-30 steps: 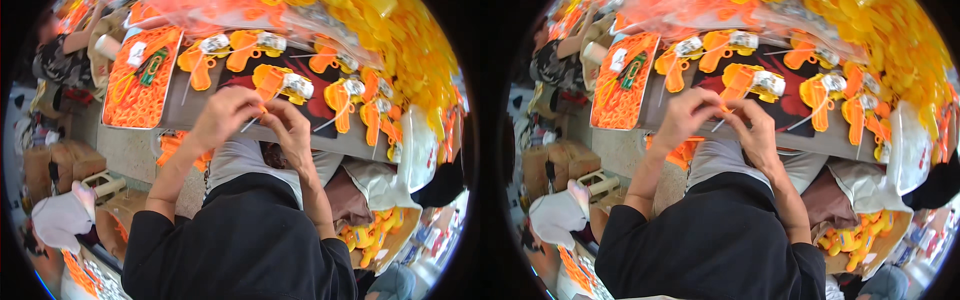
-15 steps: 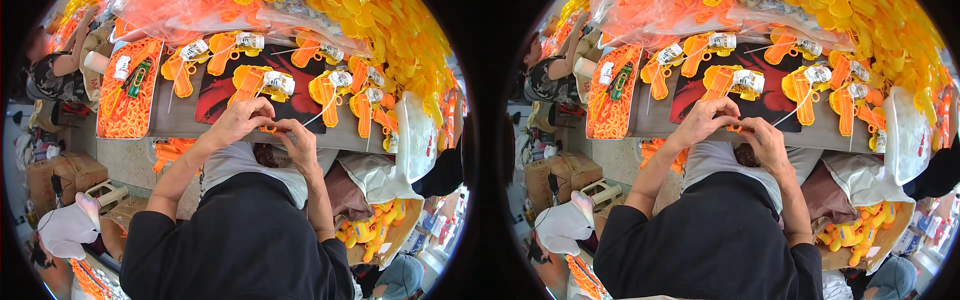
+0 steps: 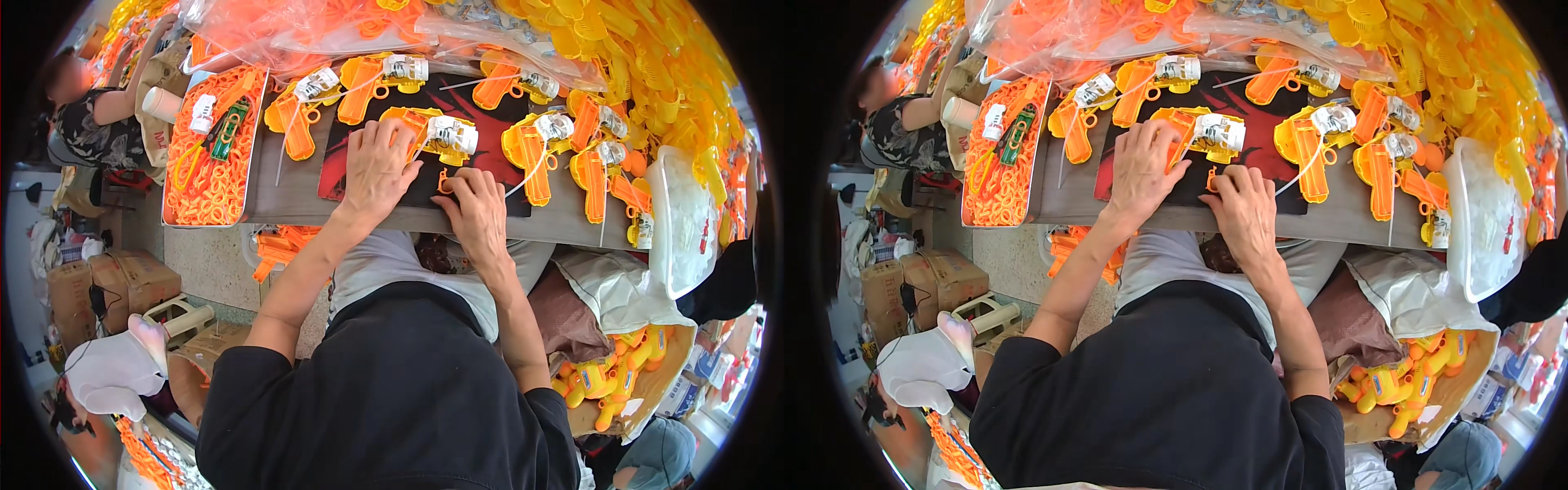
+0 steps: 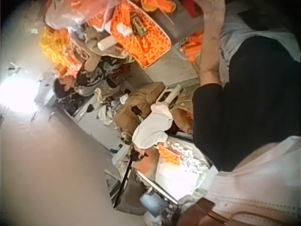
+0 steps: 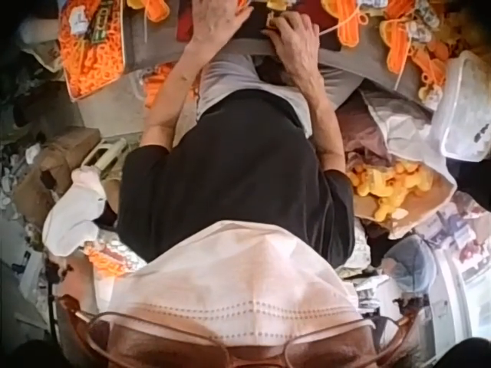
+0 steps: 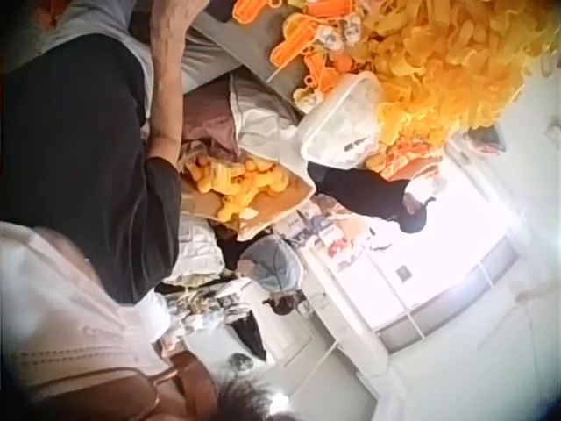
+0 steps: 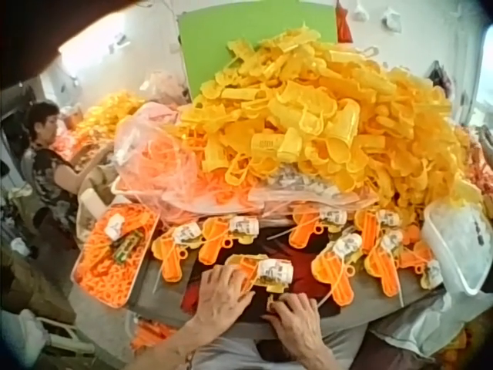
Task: Assembling and organizing plastic toy gun components at a factory workbench.
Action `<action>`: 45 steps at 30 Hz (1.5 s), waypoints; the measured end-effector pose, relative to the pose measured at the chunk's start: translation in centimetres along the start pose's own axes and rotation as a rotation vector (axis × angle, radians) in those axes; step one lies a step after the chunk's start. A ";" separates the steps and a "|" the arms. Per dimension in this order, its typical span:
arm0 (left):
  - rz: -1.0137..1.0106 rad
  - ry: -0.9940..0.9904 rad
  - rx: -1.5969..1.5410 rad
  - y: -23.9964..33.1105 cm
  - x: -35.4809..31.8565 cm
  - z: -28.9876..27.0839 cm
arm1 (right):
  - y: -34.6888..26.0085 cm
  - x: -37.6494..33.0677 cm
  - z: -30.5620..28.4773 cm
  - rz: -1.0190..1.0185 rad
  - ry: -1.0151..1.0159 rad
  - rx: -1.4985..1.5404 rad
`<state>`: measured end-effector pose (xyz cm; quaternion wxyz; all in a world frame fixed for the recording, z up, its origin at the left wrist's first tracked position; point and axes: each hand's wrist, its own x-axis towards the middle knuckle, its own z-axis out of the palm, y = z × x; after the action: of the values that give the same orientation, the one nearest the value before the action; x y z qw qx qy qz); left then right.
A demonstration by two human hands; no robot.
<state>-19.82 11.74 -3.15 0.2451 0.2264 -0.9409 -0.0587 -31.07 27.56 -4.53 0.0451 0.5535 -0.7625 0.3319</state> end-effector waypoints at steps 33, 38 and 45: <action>-0.006 0.103 -0.476 -1.7 1.2 2.7 | -1.3 1.4 2.8 -0.110 0.226 -0.171; -0.031 0.009 -0.529 -2.6 2.2 2.4 | 1.6 3.0 0.7 -0.411 0.031 -0.208; 0.012 -0.006 -0.497 -2.7 3.2 2.9 | -3.4 0.1 4.4 -0.101 0.142 -0.364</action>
<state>-22.62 7.92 -4.90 0.2906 0.1533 -0.8997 -0.2874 -26.80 24.47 -6.34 0.2145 0.5488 -0.7762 0.2244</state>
